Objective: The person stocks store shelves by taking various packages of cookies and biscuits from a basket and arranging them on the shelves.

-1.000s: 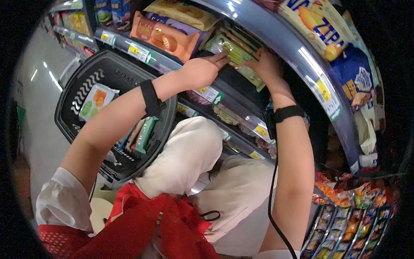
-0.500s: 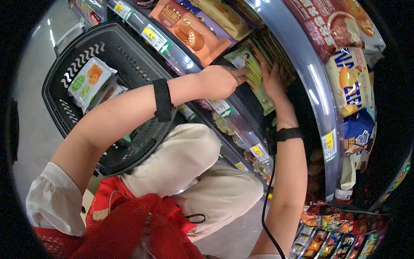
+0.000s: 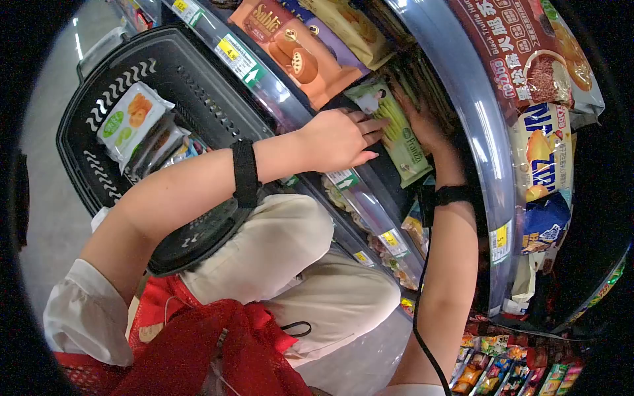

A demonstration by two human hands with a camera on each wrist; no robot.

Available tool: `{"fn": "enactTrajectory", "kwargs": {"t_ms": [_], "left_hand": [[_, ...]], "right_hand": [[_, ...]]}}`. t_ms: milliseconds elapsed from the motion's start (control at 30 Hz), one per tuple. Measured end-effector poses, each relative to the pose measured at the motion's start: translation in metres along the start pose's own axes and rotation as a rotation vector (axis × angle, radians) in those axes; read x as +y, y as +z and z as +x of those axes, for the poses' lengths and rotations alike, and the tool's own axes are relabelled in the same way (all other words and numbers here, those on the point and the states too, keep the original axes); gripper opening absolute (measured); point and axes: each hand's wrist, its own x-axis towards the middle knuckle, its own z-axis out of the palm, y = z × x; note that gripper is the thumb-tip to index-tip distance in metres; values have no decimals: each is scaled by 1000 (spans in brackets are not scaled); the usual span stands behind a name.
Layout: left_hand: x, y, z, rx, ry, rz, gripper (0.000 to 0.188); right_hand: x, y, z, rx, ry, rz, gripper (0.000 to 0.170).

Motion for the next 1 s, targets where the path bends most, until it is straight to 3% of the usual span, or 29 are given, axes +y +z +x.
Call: {"fn": "enactTrajectory", "kwargs": {"t_ms": [133,333,433,567,1000], "left_hand": [[1,0,-2,30,4,-12,36],[2,-2,-2,22,17,16,35],[3,-4,-2,18,30,20,35],[2,-10,0,20,87,69,34],[-1,-2,-1,102,110,-4,30]], "right_hand": [[-6,-2,-7,-19,27,61,70],[9,-1,14,62,-129,-54,67],[26,-4,28,1,-173,50,77],[13,-4,20,129,-149,-258,69],[7,-6,7,188,-223,-301,70]]}}
